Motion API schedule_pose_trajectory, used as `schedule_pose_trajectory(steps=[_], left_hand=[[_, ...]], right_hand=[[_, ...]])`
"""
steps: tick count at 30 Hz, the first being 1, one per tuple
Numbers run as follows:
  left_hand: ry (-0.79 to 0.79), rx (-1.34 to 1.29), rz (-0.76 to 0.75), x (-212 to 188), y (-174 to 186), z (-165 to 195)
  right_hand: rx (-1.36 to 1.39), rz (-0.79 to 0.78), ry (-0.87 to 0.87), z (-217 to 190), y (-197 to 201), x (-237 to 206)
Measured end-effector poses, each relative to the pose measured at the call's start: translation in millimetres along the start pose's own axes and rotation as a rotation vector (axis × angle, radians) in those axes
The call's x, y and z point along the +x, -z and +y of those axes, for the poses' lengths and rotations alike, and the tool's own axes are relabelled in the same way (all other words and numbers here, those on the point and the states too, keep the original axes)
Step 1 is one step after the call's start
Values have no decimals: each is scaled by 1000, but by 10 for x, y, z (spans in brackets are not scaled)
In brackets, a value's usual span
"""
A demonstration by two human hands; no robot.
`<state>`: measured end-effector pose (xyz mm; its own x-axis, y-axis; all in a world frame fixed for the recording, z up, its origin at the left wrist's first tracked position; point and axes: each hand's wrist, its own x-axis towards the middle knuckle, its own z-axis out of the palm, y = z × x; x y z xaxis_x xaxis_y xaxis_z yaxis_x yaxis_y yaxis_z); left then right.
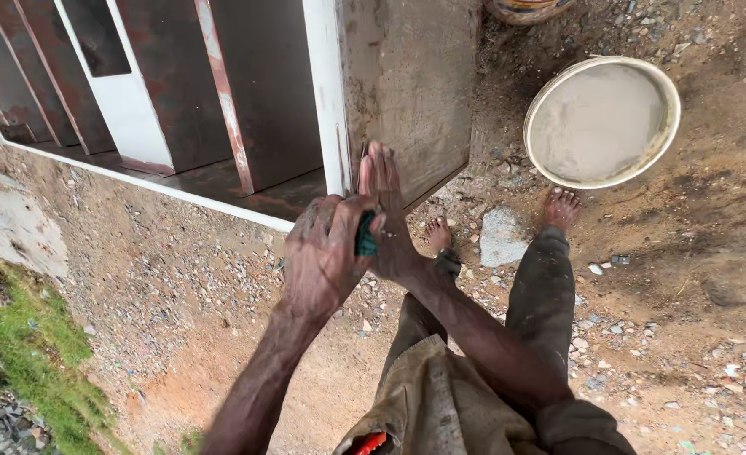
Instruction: The person sands the edges and surfaces of a white wooden cabinet using a sanding block and a sponge. They repeatedly dip the sponge into a bucket of water and continue sanding different sections of the furniture.
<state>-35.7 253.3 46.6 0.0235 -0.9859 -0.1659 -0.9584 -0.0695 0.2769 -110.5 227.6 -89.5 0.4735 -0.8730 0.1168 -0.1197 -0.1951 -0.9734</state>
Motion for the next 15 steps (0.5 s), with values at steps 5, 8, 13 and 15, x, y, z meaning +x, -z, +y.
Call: schedule_pose_trajectory(steps=[5,8,13,15], left_hand=[[-193,41,379,535,268,-308],[-333,-26,378,1113,191,-450],[-497,133,292,1928,82,-584],[-534,127,278,2000,47,-603]], right_hand=[[120,133,-97,702,118,1563],[49,236,-111,696,-1,1045],[-49,173,-465,449,0,242],[19,131,-671,733,127,882]])
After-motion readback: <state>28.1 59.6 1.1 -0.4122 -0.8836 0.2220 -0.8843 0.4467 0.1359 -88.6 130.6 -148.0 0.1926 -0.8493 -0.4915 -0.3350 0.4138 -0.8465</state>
